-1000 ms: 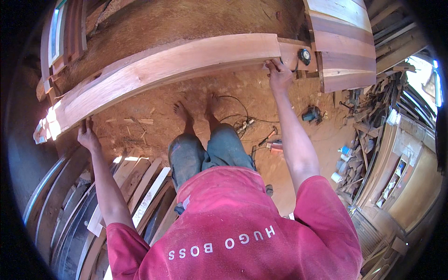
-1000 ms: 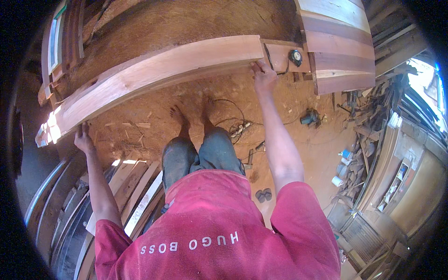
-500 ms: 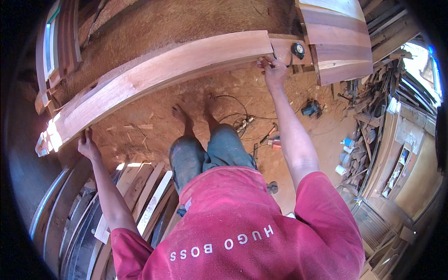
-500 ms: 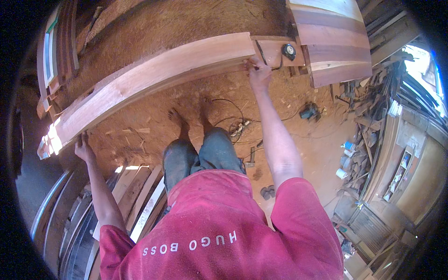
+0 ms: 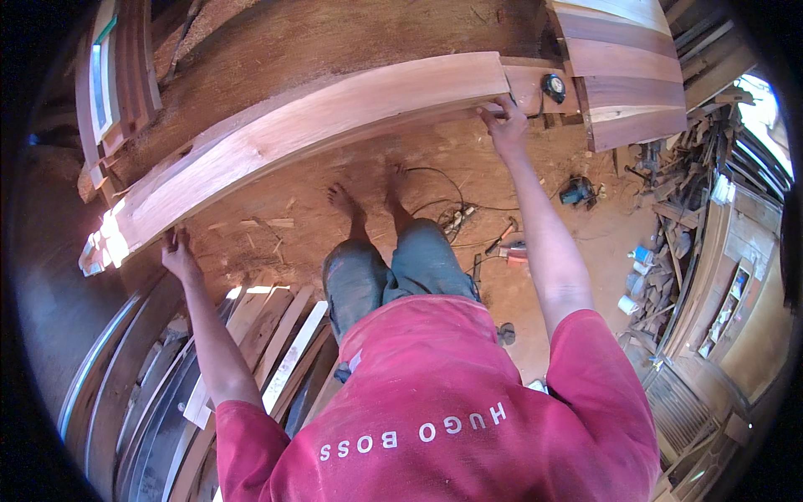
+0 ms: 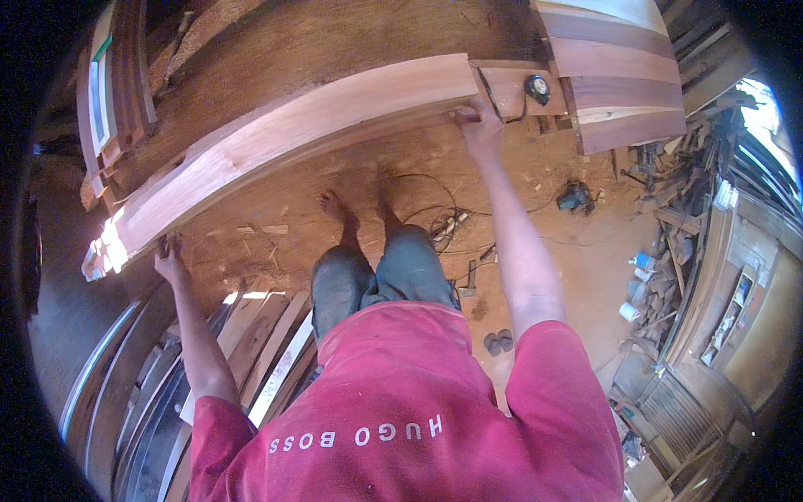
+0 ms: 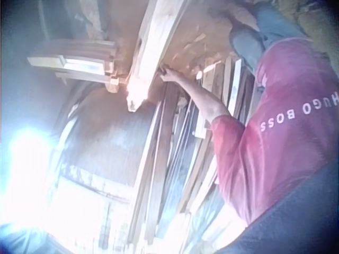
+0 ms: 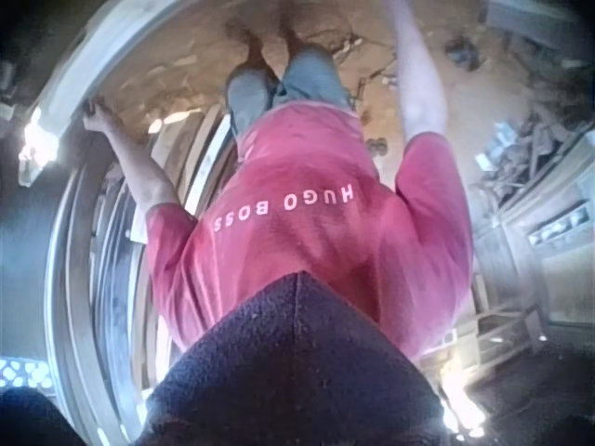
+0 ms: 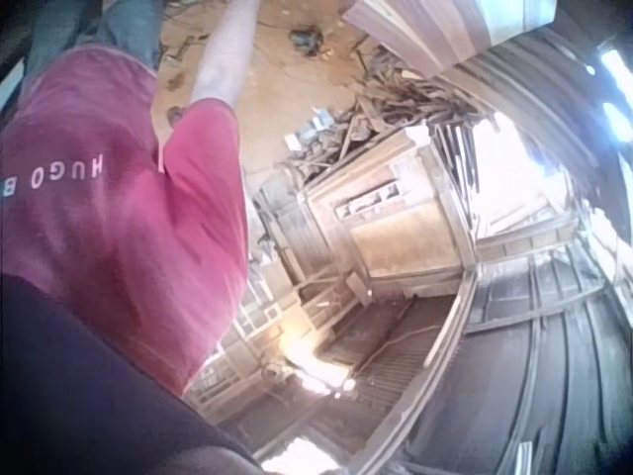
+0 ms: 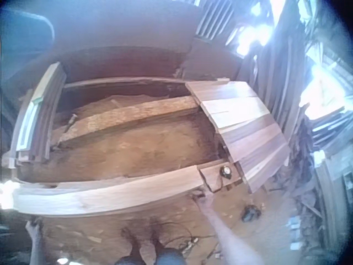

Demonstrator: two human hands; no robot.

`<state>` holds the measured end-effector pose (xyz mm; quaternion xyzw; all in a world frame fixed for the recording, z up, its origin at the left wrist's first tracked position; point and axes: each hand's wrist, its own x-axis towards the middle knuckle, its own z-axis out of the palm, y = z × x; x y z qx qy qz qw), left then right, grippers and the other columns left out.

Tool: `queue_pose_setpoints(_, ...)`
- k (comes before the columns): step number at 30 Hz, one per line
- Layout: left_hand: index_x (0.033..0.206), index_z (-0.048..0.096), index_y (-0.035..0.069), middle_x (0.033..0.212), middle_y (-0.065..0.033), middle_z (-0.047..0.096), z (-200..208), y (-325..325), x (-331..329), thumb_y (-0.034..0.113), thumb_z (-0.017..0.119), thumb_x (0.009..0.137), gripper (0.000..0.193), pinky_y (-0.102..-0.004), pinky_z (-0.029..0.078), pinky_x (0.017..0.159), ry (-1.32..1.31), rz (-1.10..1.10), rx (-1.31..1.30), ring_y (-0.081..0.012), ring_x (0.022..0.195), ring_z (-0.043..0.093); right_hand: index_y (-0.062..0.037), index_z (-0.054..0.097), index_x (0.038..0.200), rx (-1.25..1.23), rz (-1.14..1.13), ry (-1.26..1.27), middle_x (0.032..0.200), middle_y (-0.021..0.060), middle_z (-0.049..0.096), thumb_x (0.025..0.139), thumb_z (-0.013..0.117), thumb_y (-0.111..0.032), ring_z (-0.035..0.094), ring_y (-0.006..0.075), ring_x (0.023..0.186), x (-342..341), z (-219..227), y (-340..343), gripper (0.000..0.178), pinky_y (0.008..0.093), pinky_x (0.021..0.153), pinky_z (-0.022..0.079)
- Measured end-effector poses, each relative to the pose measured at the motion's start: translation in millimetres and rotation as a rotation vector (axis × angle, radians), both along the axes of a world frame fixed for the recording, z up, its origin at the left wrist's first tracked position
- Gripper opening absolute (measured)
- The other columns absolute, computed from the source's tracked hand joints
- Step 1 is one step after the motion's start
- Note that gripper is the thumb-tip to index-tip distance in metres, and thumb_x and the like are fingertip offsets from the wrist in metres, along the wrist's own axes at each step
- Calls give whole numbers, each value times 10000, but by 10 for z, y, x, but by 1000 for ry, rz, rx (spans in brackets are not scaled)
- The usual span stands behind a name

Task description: The person holds a wooden plank and uses a combination square and a pen to mark lines on the wood.

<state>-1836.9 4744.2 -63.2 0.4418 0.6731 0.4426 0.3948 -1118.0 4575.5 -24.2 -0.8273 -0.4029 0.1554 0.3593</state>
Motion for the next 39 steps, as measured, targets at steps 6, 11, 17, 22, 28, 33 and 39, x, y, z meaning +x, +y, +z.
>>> queue_pose_setpoints(6, 1316, 568, -105, 1152, -146, 688, -68, 37, 120, 160, 791, 881, 556, -301, 488, 909, 108, 30, -130, -180, 1047, 613, 11, 716, 1017, -66, 59, -249, 1154, 202, 671, 782, 826, -208, 680, 332, 989, -62, 118, 79, 339, 403, 865, 533)
queue_pose_setpoints(11, 1238, 640, -85, 1166, -142, 700, 107, -9, 313, 119, 766, 889, 423, -293, 499, 893, 181, -79, -46, -188, 1020, 637, -16, 735, 1021, -21, 20, -267, 1208, 190, 660, 799, 818, -240, 641, 360, 1083, -44, 2, 3, 326, 432, 925, 519)
queue_pose_setpoints(17, 1156, 695, -69, 1073, -151, 739, 373, 4, 554, 109, 741, 901, 314, -323, 547, 856, 604, -107, -49, -199, 936, 688, -22, 746, 1036, -41, 45, -198, 1195, 193, 678, 816, 804, -236, 646, 357, 1075, 98, -107, -13, 313, 421, 913, 525)
queue_pose_setpoints(22, 1103, 725, -49, 1006, -142, 758, 368, -13, 534, 143, 727, 916, 269, -340, 550, 798, 644, -82, -81, -189, 888, 695, -18, 757, 999, -45, 9, -98, 1123, 178, 712, 817, 797, -215, 686, 356, 951, 97, -26, -1, 271, 395, 859, 543)
queue_pose_setpoints(28, 1101, 722, -53, 1013, -154, 755, 256, -35, 462, 188, 724, 926, 298, -341, 545, 807, 631, -90, -7, -198, 891, 697, -20, 751, 963, 52, 33, -163, 997, 174, 733, 846, 764, -213, 706, 347, 878, 151, 17, -15, 226, 380, 746, 552)
queue_pose_setpoints(33, 1096, 715, -70, 1078, -189, 736, 204, -38, 464, 221, 742, 916, 343, -367, 526, 869, 543, -118, 30, -238, 979, 682, -32, 744, 974, 4, 44, -157, 904, 196, 720, 866, 754, -224, 718, 336, 828, 237, 94, -43, 221, 383, 716, 541)
queue_pose_setpoints(39, 1089, 712, -70, 1099, -196, 728, 204, -48, 470, 260, 785, 882, 396, -373, 505, 916, 562, -84, 38, -259, 1010, 679, -44, 748, 990, -23, 43, -214, 907, 184, 722, 878, 750, -251, 721, 336, 823, 234, 68, -38, 236, 389, 708, 546)
